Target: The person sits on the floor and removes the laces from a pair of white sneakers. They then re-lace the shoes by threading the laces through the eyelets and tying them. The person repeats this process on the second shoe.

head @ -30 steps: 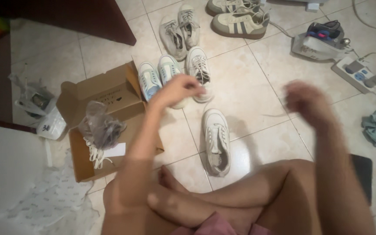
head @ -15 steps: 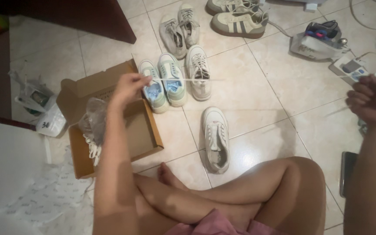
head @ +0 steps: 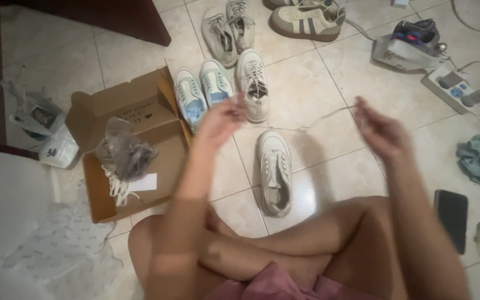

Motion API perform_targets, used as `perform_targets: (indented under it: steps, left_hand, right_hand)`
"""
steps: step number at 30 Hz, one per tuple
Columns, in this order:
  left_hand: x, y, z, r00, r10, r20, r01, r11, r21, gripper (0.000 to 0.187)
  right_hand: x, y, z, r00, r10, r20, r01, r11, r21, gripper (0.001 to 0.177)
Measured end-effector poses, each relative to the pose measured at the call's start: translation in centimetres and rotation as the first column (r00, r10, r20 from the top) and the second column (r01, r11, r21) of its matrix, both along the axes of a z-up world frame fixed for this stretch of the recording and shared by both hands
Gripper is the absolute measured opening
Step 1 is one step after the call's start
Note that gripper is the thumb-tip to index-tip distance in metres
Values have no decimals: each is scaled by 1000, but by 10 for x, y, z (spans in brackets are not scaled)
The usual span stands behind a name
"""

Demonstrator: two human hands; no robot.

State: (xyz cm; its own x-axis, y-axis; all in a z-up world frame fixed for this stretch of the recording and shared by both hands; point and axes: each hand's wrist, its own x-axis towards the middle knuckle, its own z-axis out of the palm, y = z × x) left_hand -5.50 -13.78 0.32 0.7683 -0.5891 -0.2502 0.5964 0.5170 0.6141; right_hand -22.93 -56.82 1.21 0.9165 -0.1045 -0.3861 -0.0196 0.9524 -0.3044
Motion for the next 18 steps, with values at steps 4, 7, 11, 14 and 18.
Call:
perform_targets:
  steps: [4, 7, 11, 14, 18]
  left_hand:
    - [-42, -57, 13, 994, 62, -86, -66, 997, -42, 44]
    - [-49, -66, -2, 972, 165, -170, -157, 986, 62, 54]
    - [-44, -60, -60, 978, 162, -130, -133, 969, 207, 58]
    - [-40, -60, -120, 983, 154, -100, -110, 931, 347, 53]
    - [-48, -62, -183, 943, -38, 331, -221, 673, 706, 58]
  right_hand:
    - [16, 79, -10, 994, -30, -101, 22, 997, -78, 31]
    - [21, 107, -36, 990, 20, -139, -42, 987, -154, 26]
    - [19, 115, -81, 955, 249, -161, -285, 918, -275, 23]
    - [22, 115, -106, 965, 253, -68, -262, 930, -258, 21]
    - [24, 124, -115, 941, 213, -265, -316, 834, -452, 20]
